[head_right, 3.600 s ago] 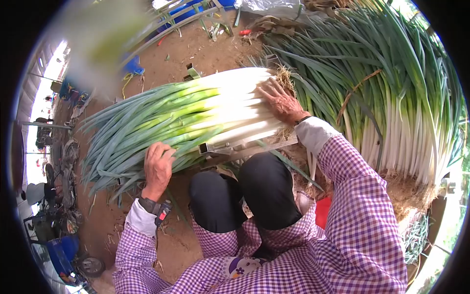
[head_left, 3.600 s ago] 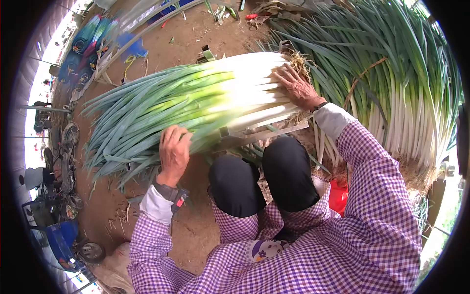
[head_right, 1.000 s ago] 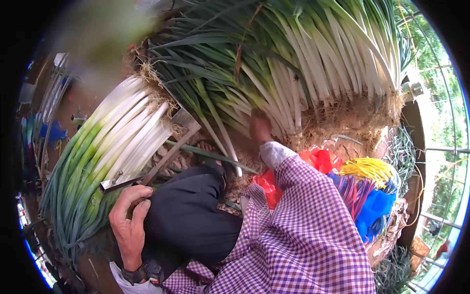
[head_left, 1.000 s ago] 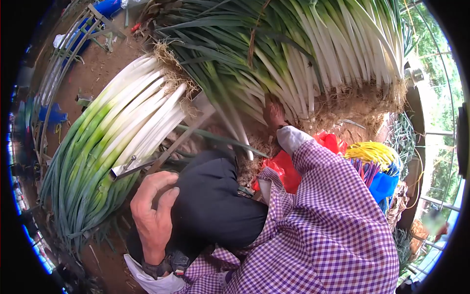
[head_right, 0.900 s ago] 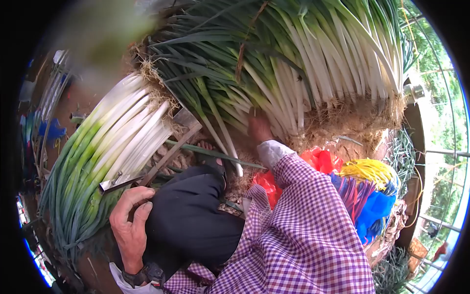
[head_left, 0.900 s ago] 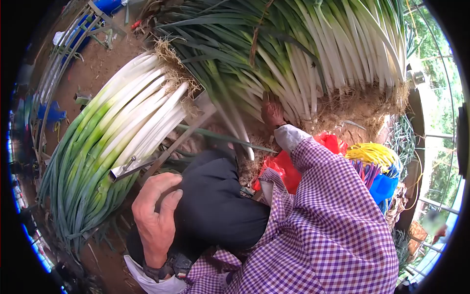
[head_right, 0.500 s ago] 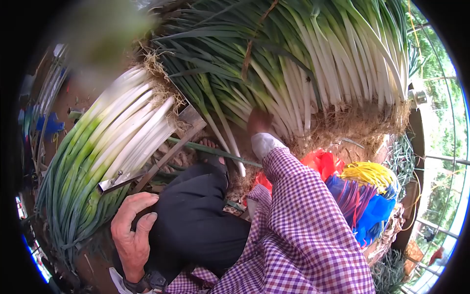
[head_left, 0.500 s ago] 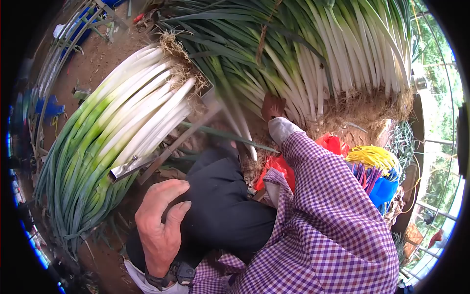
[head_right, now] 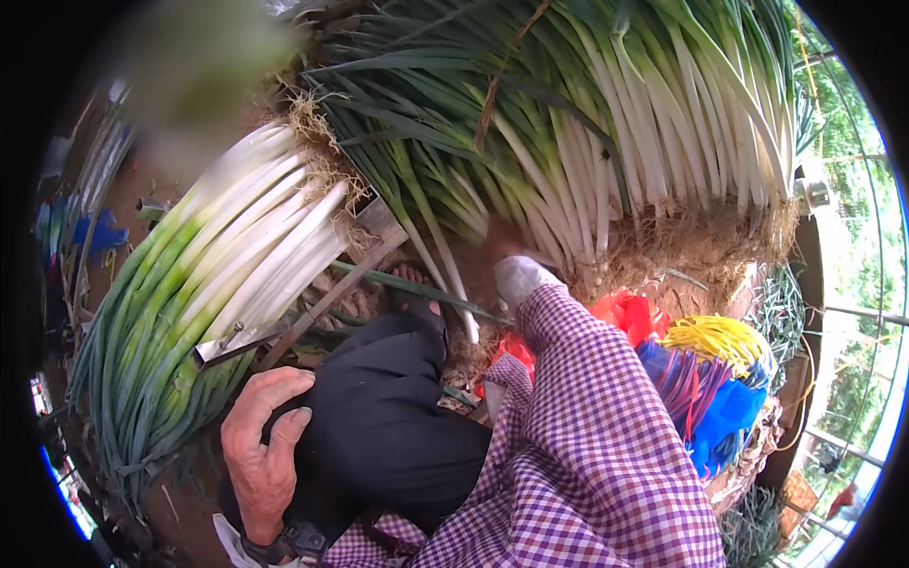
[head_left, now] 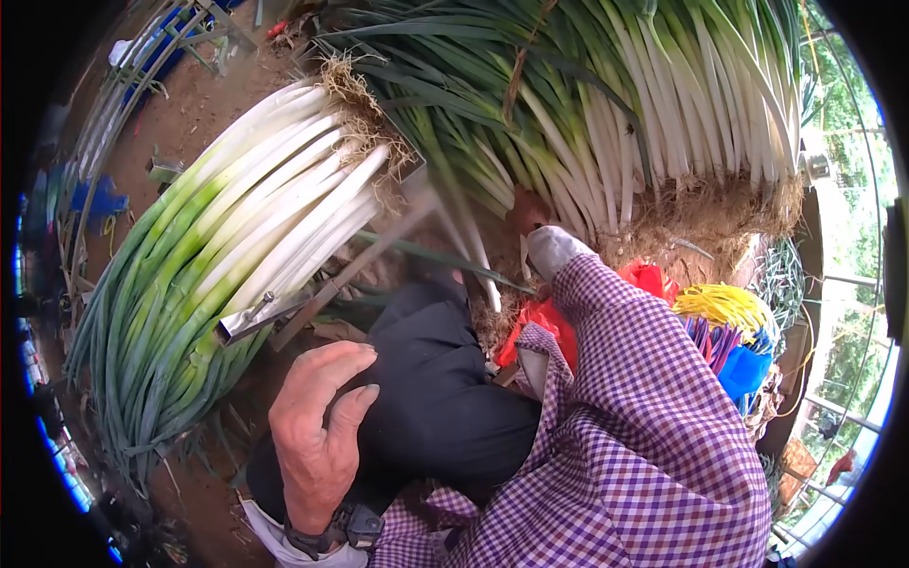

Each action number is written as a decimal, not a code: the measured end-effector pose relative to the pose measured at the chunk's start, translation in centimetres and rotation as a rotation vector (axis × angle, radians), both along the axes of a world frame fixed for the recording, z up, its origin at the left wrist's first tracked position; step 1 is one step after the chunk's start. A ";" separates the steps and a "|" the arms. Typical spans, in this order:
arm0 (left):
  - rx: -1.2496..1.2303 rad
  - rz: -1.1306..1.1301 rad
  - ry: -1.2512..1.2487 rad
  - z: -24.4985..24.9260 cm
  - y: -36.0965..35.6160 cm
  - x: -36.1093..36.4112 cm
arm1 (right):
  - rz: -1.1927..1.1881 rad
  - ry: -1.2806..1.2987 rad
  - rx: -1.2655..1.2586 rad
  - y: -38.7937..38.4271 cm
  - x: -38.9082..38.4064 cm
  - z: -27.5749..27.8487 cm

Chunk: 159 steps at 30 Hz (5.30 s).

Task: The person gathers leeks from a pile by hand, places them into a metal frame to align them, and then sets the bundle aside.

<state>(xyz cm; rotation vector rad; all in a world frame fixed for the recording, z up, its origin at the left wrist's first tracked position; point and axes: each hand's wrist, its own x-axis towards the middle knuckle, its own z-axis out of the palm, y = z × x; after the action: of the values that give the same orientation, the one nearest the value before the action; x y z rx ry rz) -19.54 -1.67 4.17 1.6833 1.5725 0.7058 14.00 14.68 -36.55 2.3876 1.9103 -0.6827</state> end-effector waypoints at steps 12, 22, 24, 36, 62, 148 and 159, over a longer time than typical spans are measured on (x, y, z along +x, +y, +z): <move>0.042 -0.036 0.022 -0.2 0.0 0.2 | 0.071 0.400 -0.436 0.9 0.6 6.9; 0.033 -0.013 -0.025 -0.5 0.1 0.8 | 0.059 0.269 -0.175 -1.4 0.4 7.4; 0.068 -0.022 -0.021 -0.6 0.0 0.8 | 0.072 0.293 -0.221 -1.5 1.7 10.3; 0.110 0.036 -0.135 -0.5 -0.4 1.6 | 0.025 0.487 -0.327 -11.2 11.8 30.7; -0.398 -0.371 -1.852 1.0 -3.7 28.5 | 0.016 0.853 -0.245 -32.5 15.2 47.9; 0.189 1.170 -1.496 -7.4 2.1 -24.4 | 1.375 0.432 0.413 10.6 -25.0 31.3; -0.121 1.045 -1.314 -4.9 0.1 -23.1 | 1.266 0.384 0.278 9.2 -22.8 27.7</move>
<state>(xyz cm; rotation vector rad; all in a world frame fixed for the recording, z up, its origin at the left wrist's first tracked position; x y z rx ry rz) -42.68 -1.57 -0.74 -0.0622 1.2429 1.6798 -8.77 23.89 -8.81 0.6566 3.1398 -0.7420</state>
